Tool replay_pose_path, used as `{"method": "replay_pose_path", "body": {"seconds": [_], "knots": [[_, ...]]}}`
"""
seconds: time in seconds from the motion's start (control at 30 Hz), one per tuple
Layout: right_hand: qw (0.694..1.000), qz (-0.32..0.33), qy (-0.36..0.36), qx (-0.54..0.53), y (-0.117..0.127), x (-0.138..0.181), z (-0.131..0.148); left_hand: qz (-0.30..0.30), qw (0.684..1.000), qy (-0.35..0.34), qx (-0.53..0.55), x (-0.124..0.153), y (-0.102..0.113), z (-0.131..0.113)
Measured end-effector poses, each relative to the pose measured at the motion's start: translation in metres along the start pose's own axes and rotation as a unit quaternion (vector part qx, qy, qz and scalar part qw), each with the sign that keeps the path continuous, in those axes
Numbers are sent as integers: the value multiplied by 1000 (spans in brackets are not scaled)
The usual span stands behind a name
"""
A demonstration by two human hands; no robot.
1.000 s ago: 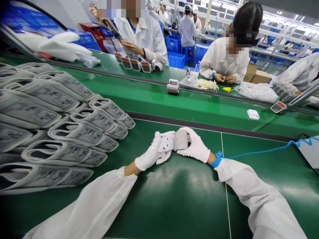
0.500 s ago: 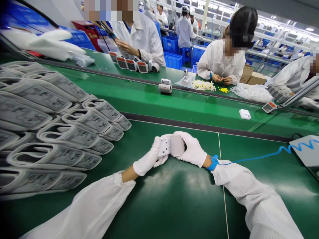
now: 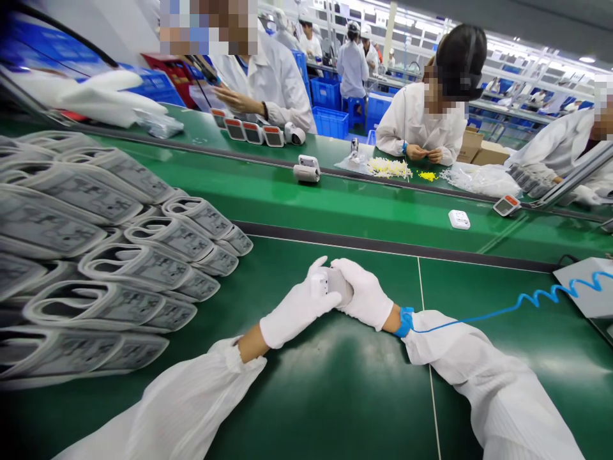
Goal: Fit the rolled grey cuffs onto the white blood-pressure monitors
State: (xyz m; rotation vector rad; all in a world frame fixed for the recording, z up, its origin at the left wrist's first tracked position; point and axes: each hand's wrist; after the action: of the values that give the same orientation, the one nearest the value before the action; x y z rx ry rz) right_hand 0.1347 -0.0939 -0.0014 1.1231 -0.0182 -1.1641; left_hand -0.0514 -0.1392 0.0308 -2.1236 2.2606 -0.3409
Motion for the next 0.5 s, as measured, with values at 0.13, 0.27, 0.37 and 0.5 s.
{"method": "replay_pose_path", "body": {"seconds": [0.13,0.27,0.37,0.5], "knots": [[997,17,-65,-22,4,-3,1,10,992,-56,-113,0,-5,-3],[991,52,-126,-18,13,-9,6,33,990,-102,-90,-5,-2,2],[985,73,-153,-9,18,-12,9,20,990,-123,-70,-7,-1,4],[982,93,-159,-30,19,-13,12,-4,986,-115,-117,-7,-2,3]]}}
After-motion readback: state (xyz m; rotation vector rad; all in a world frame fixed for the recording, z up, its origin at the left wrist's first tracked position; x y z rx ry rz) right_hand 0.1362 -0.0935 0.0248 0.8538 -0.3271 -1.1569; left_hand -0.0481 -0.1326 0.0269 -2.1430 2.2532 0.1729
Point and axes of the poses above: each hand's wrist, its own x-axis away from the middle knuckle, its own y-axis out of the back of the hand, z = x × y, and after that the axes turned 15 degrees about x, right-handed
